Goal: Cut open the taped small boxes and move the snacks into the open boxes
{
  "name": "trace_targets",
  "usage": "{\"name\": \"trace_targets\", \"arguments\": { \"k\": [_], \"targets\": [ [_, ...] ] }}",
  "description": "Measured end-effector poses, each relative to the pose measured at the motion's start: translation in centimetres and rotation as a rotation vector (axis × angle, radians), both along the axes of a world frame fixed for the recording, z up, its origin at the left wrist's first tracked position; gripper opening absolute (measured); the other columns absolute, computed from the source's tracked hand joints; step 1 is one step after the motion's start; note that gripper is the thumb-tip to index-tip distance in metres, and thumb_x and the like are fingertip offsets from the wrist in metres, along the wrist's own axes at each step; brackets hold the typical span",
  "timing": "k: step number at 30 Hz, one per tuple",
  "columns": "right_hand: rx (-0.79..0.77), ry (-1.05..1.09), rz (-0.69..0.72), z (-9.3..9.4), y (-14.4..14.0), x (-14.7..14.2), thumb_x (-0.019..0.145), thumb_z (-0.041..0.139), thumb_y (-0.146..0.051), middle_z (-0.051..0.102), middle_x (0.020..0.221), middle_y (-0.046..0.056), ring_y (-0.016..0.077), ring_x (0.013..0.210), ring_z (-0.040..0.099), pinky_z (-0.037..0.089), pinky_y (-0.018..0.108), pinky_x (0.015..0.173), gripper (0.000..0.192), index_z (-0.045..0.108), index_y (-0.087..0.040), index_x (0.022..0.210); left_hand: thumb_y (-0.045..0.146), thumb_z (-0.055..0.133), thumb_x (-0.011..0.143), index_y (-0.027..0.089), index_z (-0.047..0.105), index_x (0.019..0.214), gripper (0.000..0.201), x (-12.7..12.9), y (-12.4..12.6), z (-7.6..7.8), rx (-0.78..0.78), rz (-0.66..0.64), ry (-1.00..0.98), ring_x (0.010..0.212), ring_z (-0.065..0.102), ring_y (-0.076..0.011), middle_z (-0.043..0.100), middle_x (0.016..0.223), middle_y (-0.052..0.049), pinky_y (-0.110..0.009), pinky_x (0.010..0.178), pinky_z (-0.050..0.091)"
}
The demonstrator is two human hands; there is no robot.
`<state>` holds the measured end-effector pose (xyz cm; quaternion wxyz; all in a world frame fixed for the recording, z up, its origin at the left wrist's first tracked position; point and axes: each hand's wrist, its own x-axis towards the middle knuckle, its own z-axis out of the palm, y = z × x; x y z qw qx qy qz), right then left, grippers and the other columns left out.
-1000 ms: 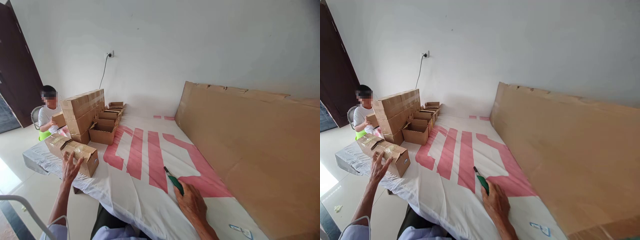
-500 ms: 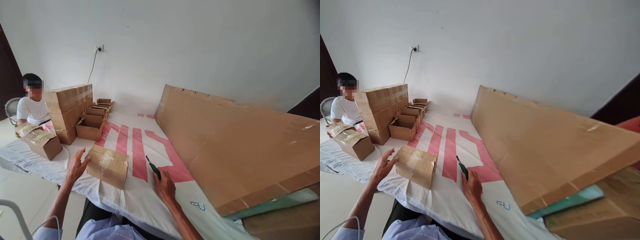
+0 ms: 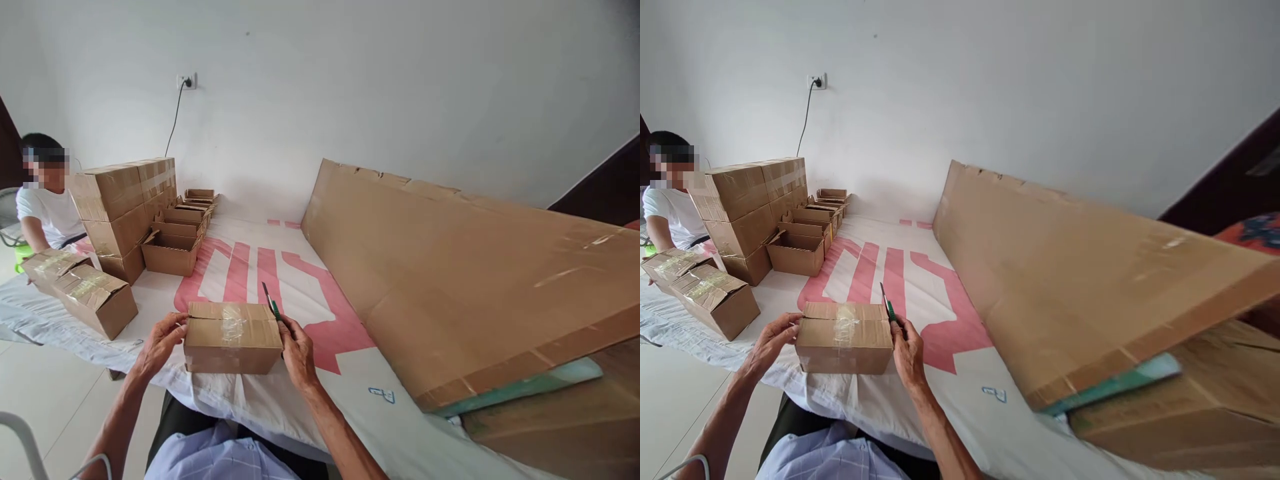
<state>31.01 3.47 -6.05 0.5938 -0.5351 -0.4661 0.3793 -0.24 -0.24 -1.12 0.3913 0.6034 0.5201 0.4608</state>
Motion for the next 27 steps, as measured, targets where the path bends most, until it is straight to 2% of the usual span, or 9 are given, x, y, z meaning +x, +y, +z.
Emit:
{"name": "trace_targets", "arguments": {
  "k": [3, 8, 10, 13, 16, 19, 23, 27],
  "targets": [
    [-0.008, -0.018, 0.002, 0.1, 0.3, 0.8, 0.081, 0.064, -0.07, 0.081, 0.104, 0.014, 0.032, 0.099, 0.07, 0.055, 0.039, 0.08, 0.062, 0.077, -0.016, 0.109, 0.049, 0.069, 0.085, 0.021, 0.082, 0.107, 0.038, 0.1, 0.5, 0.6, -0.065, -0.065, -0.066, 0.095, 0.069, -0.0246, 0.075, 0.104, -0.007, -0.034, 0.082, 0.058],
    [-0.003, -0.056, 0.003, 0.4, 0.4, 1.2, 0.082, 0.061, -0.073, 0.08, 0.1, 0.014, 0.0297, 0.093, 0.069, 0.054, 0.037, 0.077, 0.066, 0.076, -0.015, 0.11, 0.043, 0.073, 0.082, 0.021, 0.084, 0.094, 0.027, 0.9, 1.4, 0.8, 0.031, -0.035, 0.012, 0.1, 0.067, -0.0262, 0.073, 0.101, -0.008, -0.034, 0.084, 0.055],
    [-0.001, -0.071, 0.006, 0.8, 0.4, 1.6, 0.083, 0.06, -0.074, 0.078, 0.091, 0.011, 0.0266, 0.084, 0.068, 0.054, 0.035, 0.072, 0.066, 0.076, -0.015, 0.109, 0.044, 0.074, 0.081, 0.022, 0.084, 0.095, 0.028, 0.9, 1.7, 0.4, 0.058, -0.03, 0.044, 0.108, 0.067, -0.0294, 0.073, 0.11, -0.01, -0.034, 0.084, 0.056],
    [-0.013, -0.109, 0.011, 1.9, 0.5, 3.0, 0.085, 0.057, -0.078, 0.071, 0.074, 0.005, 0.0205, 0.065, 0.061, 0.05, 0.032, 0.06, 0.066, 0.074, -0.016, 0.101, 0.046, 0.076, 0.08, 0.024, 0.084, 0.105, 0.033, 0.7, 2.0, -0.4, 0.07, -0.036, 0.014, 0.13, 0.061, -0.0354, 0.069, 0.134, -0.013, -0.036, 0.086, 0.059],
    [-0.005, -0.167, 0.074, 4.1, 0.5, 4.6, 0.087, 0.055, -0.08, 0.062, 0.065, 0.001, 0.0172, 0.057, 0.054, 0.046, 0.03, 0.053, 0.067, 0.072, -0.017, 0.101, 0.046, 0.079, 0.079, 0.026, 0.084, 0.111, 0.038, 0.6, 2.0, -0.5, 0.06, -0.073, -0.041, 0.144, 0.052, -0.0382, 0.063, 0.149, -0.013, -0.042, 0.098, 0.059],
    [0.013, -0.257, 0.231, 7.3, 0.3, 5.4, 0.089, 0.057, -0.076, 0.056, 0.063, -0.002, 0.0159, 0.055, 0.05, 0.042, 0.028, 0.051, 0.063, 0.073, -0.018, 0.11, 0.041, 0.078, 0.078, 0.025, 0.084, 0.111, 0.037, 1.0, 1.7, 0.3, 0.028, -0.13, -0.064, 0.149, 0.048, -0.0398, 0.062, 0.154, -0.013, -0.05, 0.114, 0.049],
    [0.049, -0.488, 0.495, 11.6, -0.1, 4.8, 0.093, 0.062, -0.057, 0.066, 0.074, 0.0, 0.0151, 0.061, 0.051, 0.043, 0.028, 0.057, 0.041, 0.077, -0.021, 0.105, 0.029, 0.072, 0.077, 0.026, 0.084, 0.117, 0.042, 1.9, 1.3, 1.7, 0.017, -0.133, -0.035, 0.156, 0.04, -0.0391, 0.061, 0.156, -0.01, -0.055, 0.129, 0.03],
    [0.095, -0.672, 0.666, 14.3, -0.1, 3.2, 0.095, 0.058, -0.045, 0.074, 0.087, 0.002, 0.0181, 0.073, 0.059, 0.045, 0.029, 0.066, 0.033, 0.08, -0.022, 0.101, 0.023, 0.068, 0.076, 0.025, 0.083, 0.12, 0.046, 2.3, 1.2, 1.8, 0.038, -0.128, -0.042, 0.155, 0.042, -0.038, 0.06, 0.157, -0.01, -0.052, 0.13, 0.029]
  ]
}}
